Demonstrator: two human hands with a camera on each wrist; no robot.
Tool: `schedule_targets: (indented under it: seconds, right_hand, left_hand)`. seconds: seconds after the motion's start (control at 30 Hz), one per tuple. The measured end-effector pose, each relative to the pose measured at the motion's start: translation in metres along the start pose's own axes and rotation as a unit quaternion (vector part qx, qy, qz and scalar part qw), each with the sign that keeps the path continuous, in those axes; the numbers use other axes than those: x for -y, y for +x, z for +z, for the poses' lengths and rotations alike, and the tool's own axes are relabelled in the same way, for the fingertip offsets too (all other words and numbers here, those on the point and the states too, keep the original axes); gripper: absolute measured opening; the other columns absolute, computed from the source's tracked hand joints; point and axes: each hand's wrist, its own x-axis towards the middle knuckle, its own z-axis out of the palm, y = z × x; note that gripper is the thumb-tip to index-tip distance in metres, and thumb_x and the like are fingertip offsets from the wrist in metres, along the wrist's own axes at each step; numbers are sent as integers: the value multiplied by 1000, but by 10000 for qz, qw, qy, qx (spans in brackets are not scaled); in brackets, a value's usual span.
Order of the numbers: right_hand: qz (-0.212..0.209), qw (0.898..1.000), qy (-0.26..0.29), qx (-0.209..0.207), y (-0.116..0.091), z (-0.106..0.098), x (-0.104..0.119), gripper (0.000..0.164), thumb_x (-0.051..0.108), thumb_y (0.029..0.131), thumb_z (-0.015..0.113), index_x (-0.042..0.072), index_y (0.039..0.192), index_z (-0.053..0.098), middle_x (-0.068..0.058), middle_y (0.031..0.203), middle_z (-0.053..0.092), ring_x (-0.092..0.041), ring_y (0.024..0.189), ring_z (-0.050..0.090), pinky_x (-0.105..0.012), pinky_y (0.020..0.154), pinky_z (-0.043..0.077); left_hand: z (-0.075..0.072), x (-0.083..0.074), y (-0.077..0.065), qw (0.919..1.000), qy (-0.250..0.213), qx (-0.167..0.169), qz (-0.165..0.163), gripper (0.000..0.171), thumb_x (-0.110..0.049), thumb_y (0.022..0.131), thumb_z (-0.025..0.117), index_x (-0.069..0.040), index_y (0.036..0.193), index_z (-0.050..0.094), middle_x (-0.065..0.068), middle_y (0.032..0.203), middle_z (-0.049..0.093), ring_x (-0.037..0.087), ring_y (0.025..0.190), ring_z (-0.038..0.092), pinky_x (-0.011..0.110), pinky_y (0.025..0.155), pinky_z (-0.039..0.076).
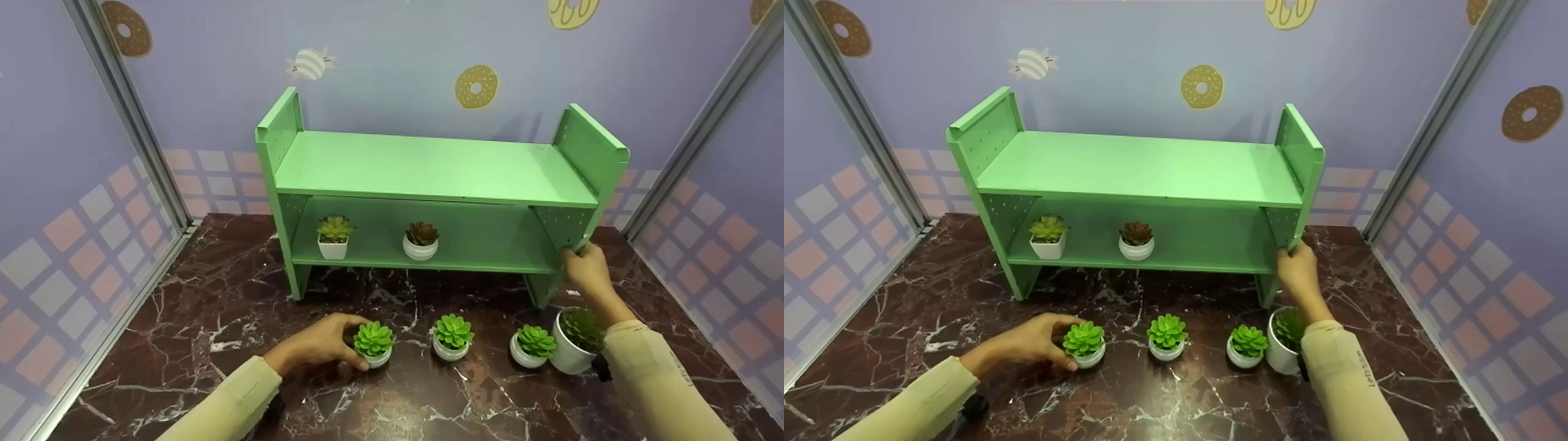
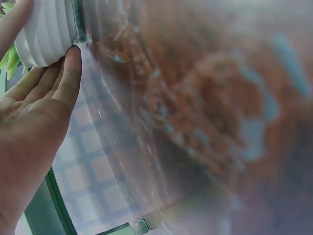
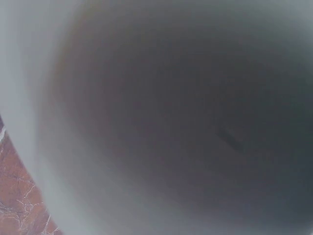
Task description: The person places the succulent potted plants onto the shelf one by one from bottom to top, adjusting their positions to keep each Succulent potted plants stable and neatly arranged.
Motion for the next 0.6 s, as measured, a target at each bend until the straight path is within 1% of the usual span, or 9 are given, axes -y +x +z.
schedule_targets:
  seconds: [0.13,0.23,0.3,0.47,0.6]
  right_hand:
    - [29,10000,-9,-1,-1,0,1,26,11,99,41,-11,108,55,-22,96,57,-24,76,56,-26,56,47]
    - [12,10000,-34,-21,-1,0,1,28,10,99,41,-11,110,55,-24,99,57,-26,80,56,-26,57,47]
    - [8,10000,-14,-7,-1,0,1,28,10,99,41,-12,110,54,-23,99,57,-27,80,56,-26,58,47]
    - [-58,10000,-58,-55,0,1,1,24,9,98,42,-10,105,55,-20,91,56,-25,75,55,-26,57,47]
    - [-71,9998,-96,-136,0,1,1,22,7,97,43,-11,102,56,-19,88,56,-23,72,54,-26,56,46]
  left_hand:
    - [0,-2,2,10000,3,-70,24,70,-9,67,91,-3,129,61,1,115,68,18,102,62,40,97,46]
    - [1,-4,4,9999,23,-147,32,68,-10,67,92,-5,129,63,1,115,68,18,101,62,42,95,46]
    - [1,-4,4,9998,44,-205,29,69,-11,67,92,-5,129,63,1,116,67,19,103,61,44,97,44]
    - [3,-7,6,9994,48,-337,23,70,-14,65,93,-7,129,64,-1,118,66,20,109,59,46,103,39]
    - [5,-10,9,9992,-25,-385,79,69,-16,65,93,-9,128,64,-4,115,67,18,108,60,44,102,40]
